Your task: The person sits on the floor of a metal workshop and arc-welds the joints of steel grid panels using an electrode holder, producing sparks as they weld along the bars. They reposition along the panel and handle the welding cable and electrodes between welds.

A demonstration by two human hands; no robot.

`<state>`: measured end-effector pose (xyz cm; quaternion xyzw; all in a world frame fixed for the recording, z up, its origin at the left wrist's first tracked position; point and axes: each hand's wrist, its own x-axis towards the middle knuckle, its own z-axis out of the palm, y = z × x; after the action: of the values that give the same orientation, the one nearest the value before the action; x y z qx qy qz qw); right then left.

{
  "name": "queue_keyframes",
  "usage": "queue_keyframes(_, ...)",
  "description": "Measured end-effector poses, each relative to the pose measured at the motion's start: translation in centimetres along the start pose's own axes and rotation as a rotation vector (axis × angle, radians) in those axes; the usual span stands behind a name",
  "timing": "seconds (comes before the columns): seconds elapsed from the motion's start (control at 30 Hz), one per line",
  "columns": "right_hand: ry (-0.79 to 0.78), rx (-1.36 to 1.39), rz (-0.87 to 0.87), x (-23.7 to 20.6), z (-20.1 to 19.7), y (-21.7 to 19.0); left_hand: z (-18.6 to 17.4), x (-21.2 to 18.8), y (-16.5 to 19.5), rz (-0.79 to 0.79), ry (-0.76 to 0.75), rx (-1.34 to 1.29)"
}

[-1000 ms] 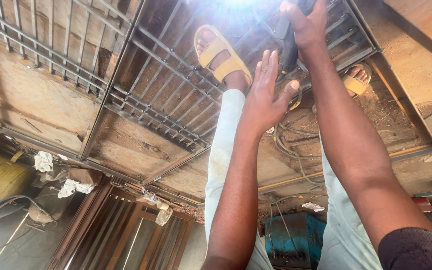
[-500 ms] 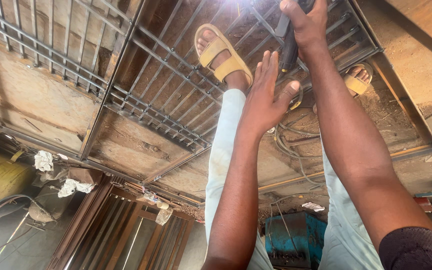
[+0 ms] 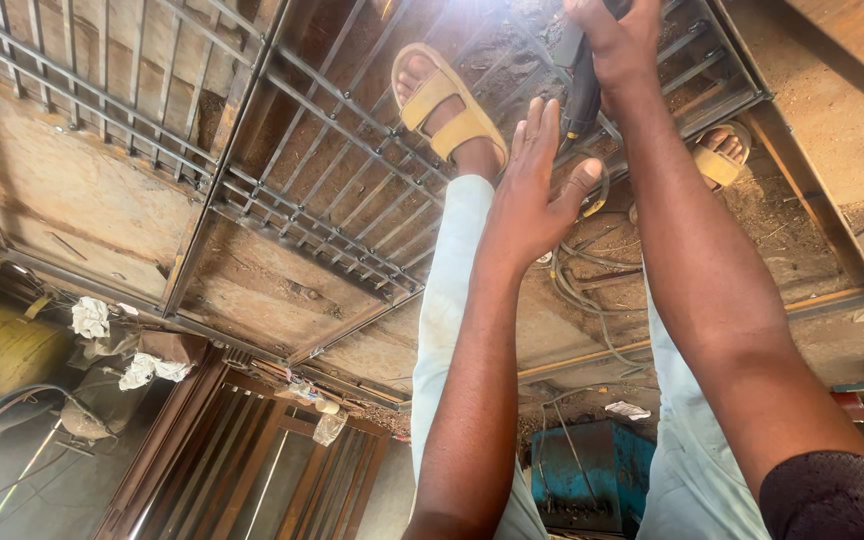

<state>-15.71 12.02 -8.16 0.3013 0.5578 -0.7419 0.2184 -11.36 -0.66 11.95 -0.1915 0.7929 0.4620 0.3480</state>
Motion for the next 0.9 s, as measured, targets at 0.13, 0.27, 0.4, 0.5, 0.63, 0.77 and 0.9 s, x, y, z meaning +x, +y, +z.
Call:
queue_keyframes(0.13, -0.052, 0.067, -0.055, 0.0, 0.0, 0.2, 0.0, 0.0, -0.1, 0.017, 0.011, 0.018)
queue_keyframes(0.27, -0.018, -0.067, -0.053, 0.0, 0.1, 0.2, -0.1, 0.0, -0.1, 0.007, -0.002, 0.012)
queue_keyframes(0.4, 0.04, -0.016, 0.014, 0.0, 0.3, 0.0, -0.3, 0.0, 0.0, 0.001, -0.005, 0.001)
queue_keyframes(0.5, 0.015, -0.128, -0.037, 0.0, 0.3, -0.1, -0.2, 0.0, 0.0, -0.005, -0.009, 0.013)
queue_keyframes(0.63, -0.015, -0.044, -0.075, -0.3, 0.9, -0.9, -0.4, 0.0, -0.1, -0.023, -0.021, 0.008)
queue_keyframes(0.77, -0.021, -0.062, -0.041, -2.1, 2.0, -3.4, -0.6, 0.1, -0.3, 0.0, -0.001, -0.037)
queue_keyframes(0.9, -0.203, -0.428, -0.403, -3.8, 2.2, -7.1, 0.4, 0.4, -0.7, 0.002, 0.065, -0.231)
